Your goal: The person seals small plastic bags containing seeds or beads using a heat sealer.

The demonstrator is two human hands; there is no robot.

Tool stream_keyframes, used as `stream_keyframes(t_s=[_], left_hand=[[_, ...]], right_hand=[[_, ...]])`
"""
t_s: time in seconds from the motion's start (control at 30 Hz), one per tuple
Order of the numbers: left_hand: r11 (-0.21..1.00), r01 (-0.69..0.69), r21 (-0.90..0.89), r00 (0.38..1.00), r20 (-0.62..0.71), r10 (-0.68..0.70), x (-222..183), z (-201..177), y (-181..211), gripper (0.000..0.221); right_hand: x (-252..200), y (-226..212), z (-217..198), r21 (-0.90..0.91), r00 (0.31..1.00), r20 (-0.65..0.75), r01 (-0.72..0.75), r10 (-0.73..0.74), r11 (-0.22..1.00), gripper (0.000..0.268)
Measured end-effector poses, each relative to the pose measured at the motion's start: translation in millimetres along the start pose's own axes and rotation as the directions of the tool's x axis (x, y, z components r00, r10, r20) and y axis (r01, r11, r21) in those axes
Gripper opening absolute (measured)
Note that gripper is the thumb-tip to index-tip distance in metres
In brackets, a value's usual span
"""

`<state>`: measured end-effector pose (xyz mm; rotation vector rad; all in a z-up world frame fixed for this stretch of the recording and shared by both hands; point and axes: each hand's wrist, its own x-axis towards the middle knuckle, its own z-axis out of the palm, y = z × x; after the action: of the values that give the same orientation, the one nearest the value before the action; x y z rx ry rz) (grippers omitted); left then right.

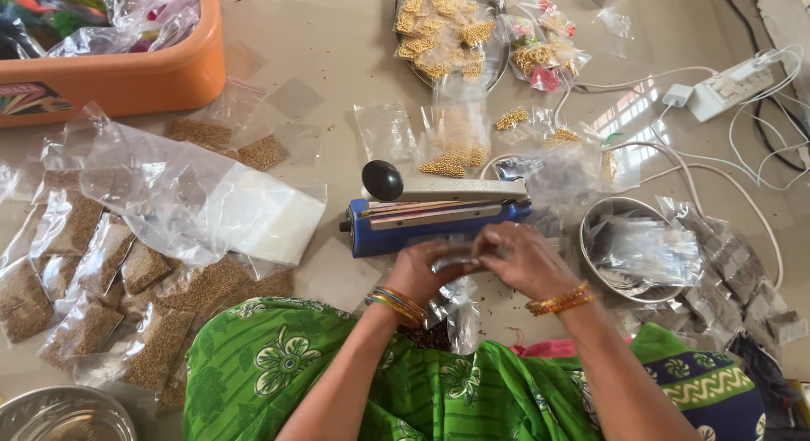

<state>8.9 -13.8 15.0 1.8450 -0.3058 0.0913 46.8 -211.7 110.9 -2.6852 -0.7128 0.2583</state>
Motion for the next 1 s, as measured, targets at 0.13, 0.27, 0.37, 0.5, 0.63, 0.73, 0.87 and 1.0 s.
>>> stream_keyframes(t_s=[0.13, 0.27, 0.37, 0.5, 0.63, 0.73, 0.87, 1.0], left_hand=[[0.709, 0.379, -0.594, 0.918, 0.144, -0.370, 3.6, 3.0, -27.4, 0.036], [0.791, 0.395, -0.467, 0.885, -0.038, -0.465, 9.2, -11.5, -20.2, 0.026], [0.805, 0.546, -0.233, 0.777, -0.220, -0.590, 11.8, -20.1, -10.8, 0.024], [0.682, 0.698, -0.216, 0.590, -0.366, -0.720, 11.9, -27.2, -3.7, 0.034], [0.496, 0.661, -0.563, 0.498, -0.165, -0.851, 12.5, -36.2, 17.3, 0.039], [0.342, 0.637, -0.691, 0.547, 0.093, -0.832, 8.4, -23.3, -12.7, 0.042], [0.355, 0.583, -0.731, 0.616, 0.113, -0.779, 9.5, -16.7, -29.8, 0.035], [0.376, 0.534, -0.758, 0.632, 0.062, -0.772, 16.4, -23.9, -12.7, 0.032]], right_hand=[[12.7, 23.6, 28.1, 0.379, 0.977, -0.204, 0.016, 0.067, 0.925, 0.014], [24.4, 62.2, 74.8, 0.856, 0.953, 0.059, -0.201, 0.297, 0.477, 0.020], [34.3, 57.1, 91.4, 0.789, 0.919, 0.148, -0.332, 0.366, 0.516, 0.020], [44.6, 28.1, 84.9, 0.751, 0.819, 0.148, -0.458, 0.554, 0.476, 0.023], [50.7, 52.1, 106.9, 0.724, 0.817, 0.008, -0.403, 0.577, 0.560, 0.028], [55.3, 54.1, 111.3, 0.841, 0.838, -0.058, -0.252, 0.543, 0.478, 0.030], [46.2, 19.9, 77.4, 0.744, 0.802, -0.156, -0.288, 0.576, 0.603, 0.026], [42.9, -1.6, 49.8, 0.567, 0.701, -0.268, -0.440, 0.661, 0.696, 0.031]])
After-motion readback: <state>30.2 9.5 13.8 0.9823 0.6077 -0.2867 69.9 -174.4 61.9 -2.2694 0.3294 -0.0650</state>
